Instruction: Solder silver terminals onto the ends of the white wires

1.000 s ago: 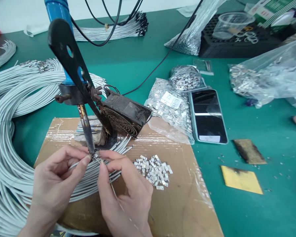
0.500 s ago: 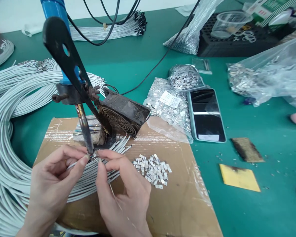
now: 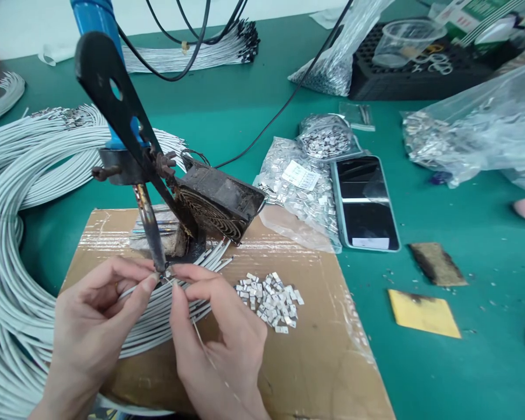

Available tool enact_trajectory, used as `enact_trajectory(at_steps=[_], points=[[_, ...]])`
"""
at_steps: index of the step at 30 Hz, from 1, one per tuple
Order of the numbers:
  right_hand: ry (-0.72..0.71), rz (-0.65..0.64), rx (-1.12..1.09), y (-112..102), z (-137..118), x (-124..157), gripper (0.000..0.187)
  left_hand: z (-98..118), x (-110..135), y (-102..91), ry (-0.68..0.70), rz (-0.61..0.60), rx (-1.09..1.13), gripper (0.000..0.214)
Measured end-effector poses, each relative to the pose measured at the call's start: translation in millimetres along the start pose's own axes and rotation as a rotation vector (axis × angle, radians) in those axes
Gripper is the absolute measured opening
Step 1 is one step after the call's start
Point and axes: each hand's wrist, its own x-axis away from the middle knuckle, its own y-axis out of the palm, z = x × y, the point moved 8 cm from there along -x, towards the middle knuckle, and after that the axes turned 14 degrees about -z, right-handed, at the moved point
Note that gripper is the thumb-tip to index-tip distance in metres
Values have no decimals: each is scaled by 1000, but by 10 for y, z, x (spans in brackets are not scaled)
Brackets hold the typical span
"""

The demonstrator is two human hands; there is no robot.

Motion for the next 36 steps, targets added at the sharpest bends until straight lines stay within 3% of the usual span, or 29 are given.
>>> enact_trajectory(at_steps=[26, 36], points=[[-48, 41, 70, -19, -16, 3, 17, 2, 18, -4, 13, 11, 3, 13], [-71, -29, 26, 21, 47, 8, 19, -21, 3, -9, 22, -17, -9, 14]])
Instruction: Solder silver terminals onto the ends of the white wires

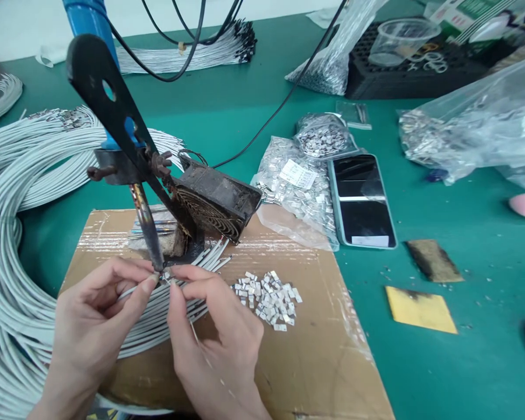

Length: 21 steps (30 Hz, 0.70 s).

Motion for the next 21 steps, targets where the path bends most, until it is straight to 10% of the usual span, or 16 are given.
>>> enact_trajectory(at_steps=[21], points=[[-71, 63, 74, -37, -107, -13, 19, -3, 11, -8, -3, -3, -9, 13]])
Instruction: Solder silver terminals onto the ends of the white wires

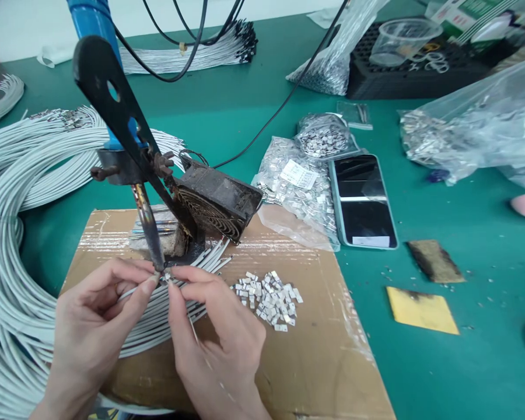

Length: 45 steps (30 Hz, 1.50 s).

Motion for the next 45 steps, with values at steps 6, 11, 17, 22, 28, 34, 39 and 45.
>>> enact_trajectory(at_steps=[6, 11, 17, 22, 28, 34, 39, 45], points=[[22, -44, -36, 27, 49, 19, 19, 3, -4, -1, -4, -3, -14, 13], [35, -37, -32, 28, 55, 21, 18, 1, -7, 6, -10, -11, -15, 14], [30, -33, -22, 18, 59, 16, 18, -9, -2, 3, -20, -15, -34, 12], [28, -9, -10, 3, 50, 9, 18, -11, -1, 3, -14, -35, -43, 11], [-29, 16, 6, 8, -4, -8, 19, -3, 2, -4, -10, -27, -47, 10], [-36, 33, 32, -7, -16, -17, 19, 12, 0, 19, 9, -24, -5, 15], [-60, 34, 34, 4, -25, -18, 20, -13, -9, -1, 15, -37, -10, 13], [-67, 31, 40, 21, -43, -15, 20, -43, -19, -28, 12, -57, -39, 11]])
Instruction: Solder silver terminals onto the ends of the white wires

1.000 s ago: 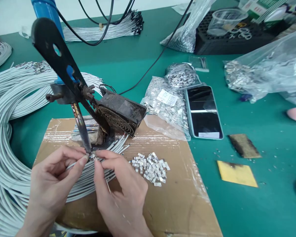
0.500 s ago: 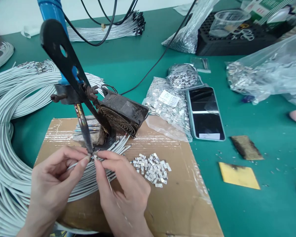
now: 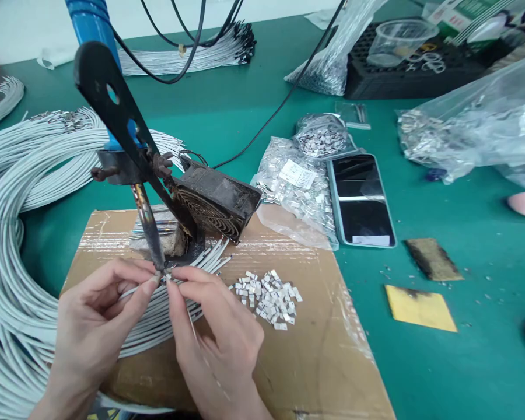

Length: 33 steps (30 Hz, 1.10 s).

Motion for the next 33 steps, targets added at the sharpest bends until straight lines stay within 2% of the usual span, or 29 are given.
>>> enact_trajectory(at_steps=[15, 23, 26, 30, 33], points=[[-33, -9, 34, 5, -53, -7, 24, 24, 9, -2, 17, 15, 7, 13], [3, -38, 5, 24, 0, 14, 19, 32, 2, 1, 9, 23, 13, 13], [34, -61, -26, 42, 47, 35, 19, -3, -4, -15, 6, 9, 20, 14], [112, -86, -108, 55, 117, 78, 17, -63, 3, 8, 4, -68, 20, 13], [263, 36, -111, -94, 224, 160, 8, -108, 54, 24, -23, -63, 50, 14]])
